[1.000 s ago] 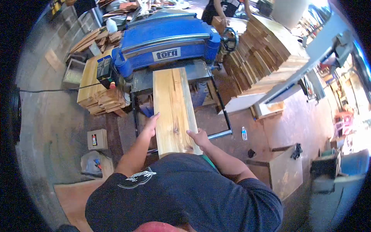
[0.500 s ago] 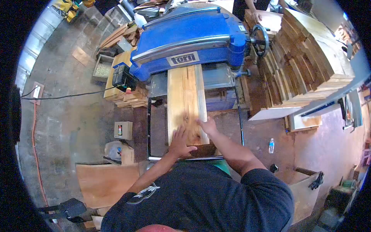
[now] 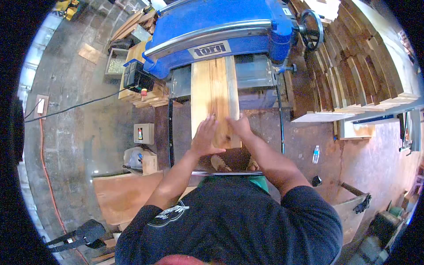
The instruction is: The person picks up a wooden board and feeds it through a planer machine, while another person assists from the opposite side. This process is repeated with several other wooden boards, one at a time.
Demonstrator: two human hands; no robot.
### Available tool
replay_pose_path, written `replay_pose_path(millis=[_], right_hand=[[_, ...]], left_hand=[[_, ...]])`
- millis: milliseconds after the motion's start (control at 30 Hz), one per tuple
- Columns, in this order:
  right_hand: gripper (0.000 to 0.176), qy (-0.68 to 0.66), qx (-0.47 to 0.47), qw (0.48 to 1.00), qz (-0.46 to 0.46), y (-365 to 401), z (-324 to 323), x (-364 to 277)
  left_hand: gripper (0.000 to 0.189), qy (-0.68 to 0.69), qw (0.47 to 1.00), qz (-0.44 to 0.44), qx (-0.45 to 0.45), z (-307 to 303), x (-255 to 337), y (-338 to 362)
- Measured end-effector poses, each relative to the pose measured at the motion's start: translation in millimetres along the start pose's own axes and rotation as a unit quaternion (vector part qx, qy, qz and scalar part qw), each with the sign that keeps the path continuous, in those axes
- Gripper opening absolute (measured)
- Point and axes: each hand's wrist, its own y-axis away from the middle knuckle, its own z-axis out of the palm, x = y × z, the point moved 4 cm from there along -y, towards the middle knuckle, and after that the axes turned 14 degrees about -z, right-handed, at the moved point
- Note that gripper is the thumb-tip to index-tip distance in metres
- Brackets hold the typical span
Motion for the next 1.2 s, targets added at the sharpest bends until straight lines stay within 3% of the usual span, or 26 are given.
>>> replay_pose_path(millis=[167,233,367,433,667,733,767,833,933,1200], right_hand=[[0.052,0.031,0.003,0.999,-0.014,-3.0,-6.9,5.3],[0.043,-0.184,-0.066,0.979,0.06,-1.1,0.9,35.5],[0.028,-0.257,-0.126,0.958,0.026,47.0,-0.3,42.3],[0.026,-0.274,-0.147,0.939,0.15,79.9,-3.1,29.3],[0.017,-0.204,-0.304,0.909,0.2,133.1,-12.7,95.0],[0.023,-0.118,-0.254,0.937,0.207,135.5,-17.0,110.1],[0.023,-0.109,-0.275,0.934,0.201,137.3,-15.7,111.7],[0.024,-0.159,-0.23,0.94,0.197,135.2,-17.0,101.7],[0.024,-0.11,-0.204,0.955,0.183,129.8,-12.4,71.7],[0.031,-0.037,-0.289,0.95,0.114,93.5,41.6,49.6]], left_hand=[[0.123,-0.035,0.999,-0.007,-0.015,4.1,-5.5,-9.0],[0.124,-0.041,0.999,-0.01,-0.016,4.2,-8.4,-15.1],[0.123,-0.028,0.999,-0.032,-0.023,0.4,-12.0,-25.4],[0.121,-0.015,1.0,-0.011,0.008,2.7,-19.7,-28.9],[0.112,0.016,0.999,0.012,0.048,-2.3,-30.8,-42.3],[0.106,0.033,0.998,0.031,0.047,4.3,-35.9,-43.3],[0.096,0.048,0.997,0.028,0.057,4.9,-37.6,-44.5],[0.093,0.036,0.998,0.013,0.056,-0.9,-36.7,-47.3],[0.088,0.037,0.999,0.012,0.033,1.3,-40.6,-54.4],[0.076,0.028,0.998,0.026,0.054,-4.0,-47.7,-71.5]])
